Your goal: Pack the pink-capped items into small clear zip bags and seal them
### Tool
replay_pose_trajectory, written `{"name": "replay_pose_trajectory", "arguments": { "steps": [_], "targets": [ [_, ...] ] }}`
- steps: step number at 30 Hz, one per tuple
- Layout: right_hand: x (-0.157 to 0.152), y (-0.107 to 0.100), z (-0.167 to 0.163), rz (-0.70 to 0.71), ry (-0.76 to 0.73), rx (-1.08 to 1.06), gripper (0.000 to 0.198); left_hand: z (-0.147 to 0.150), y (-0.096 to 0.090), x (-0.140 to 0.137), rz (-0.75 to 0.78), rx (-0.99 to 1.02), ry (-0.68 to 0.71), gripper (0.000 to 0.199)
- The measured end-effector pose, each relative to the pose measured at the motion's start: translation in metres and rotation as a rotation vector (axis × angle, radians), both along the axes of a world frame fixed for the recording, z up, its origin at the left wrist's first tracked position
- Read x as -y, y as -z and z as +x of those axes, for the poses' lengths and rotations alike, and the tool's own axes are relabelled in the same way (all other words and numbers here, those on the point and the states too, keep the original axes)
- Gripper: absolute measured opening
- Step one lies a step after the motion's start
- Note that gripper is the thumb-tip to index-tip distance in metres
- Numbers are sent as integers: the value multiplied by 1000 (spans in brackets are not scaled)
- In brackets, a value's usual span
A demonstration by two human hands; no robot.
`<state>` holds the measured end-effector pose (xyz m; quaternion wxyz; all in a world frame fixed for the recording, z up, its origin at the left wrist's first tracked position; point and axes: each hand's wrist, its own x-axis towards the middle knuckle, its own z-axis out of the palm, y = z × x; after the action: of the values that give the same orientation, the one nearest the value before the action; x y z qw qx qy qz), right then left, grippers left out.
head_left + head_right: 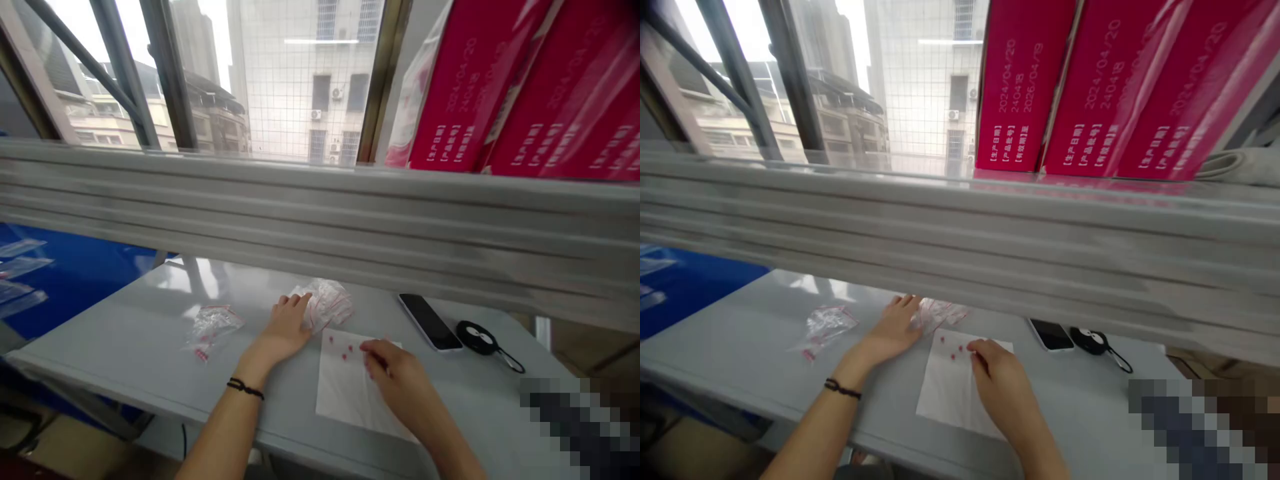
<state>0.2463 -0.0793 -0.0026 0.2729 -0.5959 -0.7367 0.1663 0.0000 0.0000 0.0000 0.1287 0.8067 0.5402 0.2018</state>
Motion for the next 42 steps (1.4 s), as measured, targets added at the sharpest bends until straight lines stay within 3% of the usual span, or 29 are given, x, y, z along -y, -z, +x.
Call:
{"name": "replay_pose_trajectory", "arguments": {
  "steps": [5,8,12,17,23,33,37,42],
  "targets": [
    [-6,15,-21,163,-29,207,32,-8,2,14,53,125,-7,47],
    [-7,15,-25,182,-33,298,25,-12,0,36,81,356,43,35],
    [-7,14,-26,178,-32,345,18,-10,-5,60,-83,612,127,33],
    [-7,17,-25,165,-52,308,15,4,0,66,-229,764,218,48],
    [-8,20,-23,200,-129,212,14,11,1,70,-318,817,255,38],
    [-7,20,-21,205,-118,195,15,-4,5,75,-587,1043,447,62],
    [-8,20,-22,217,-109,227,16,-5,7,75,-567,1058,487,61],
    [-8,19,-25,201,-105,250,16,-2,2,73,-426,933,439,55]
  ]
}}
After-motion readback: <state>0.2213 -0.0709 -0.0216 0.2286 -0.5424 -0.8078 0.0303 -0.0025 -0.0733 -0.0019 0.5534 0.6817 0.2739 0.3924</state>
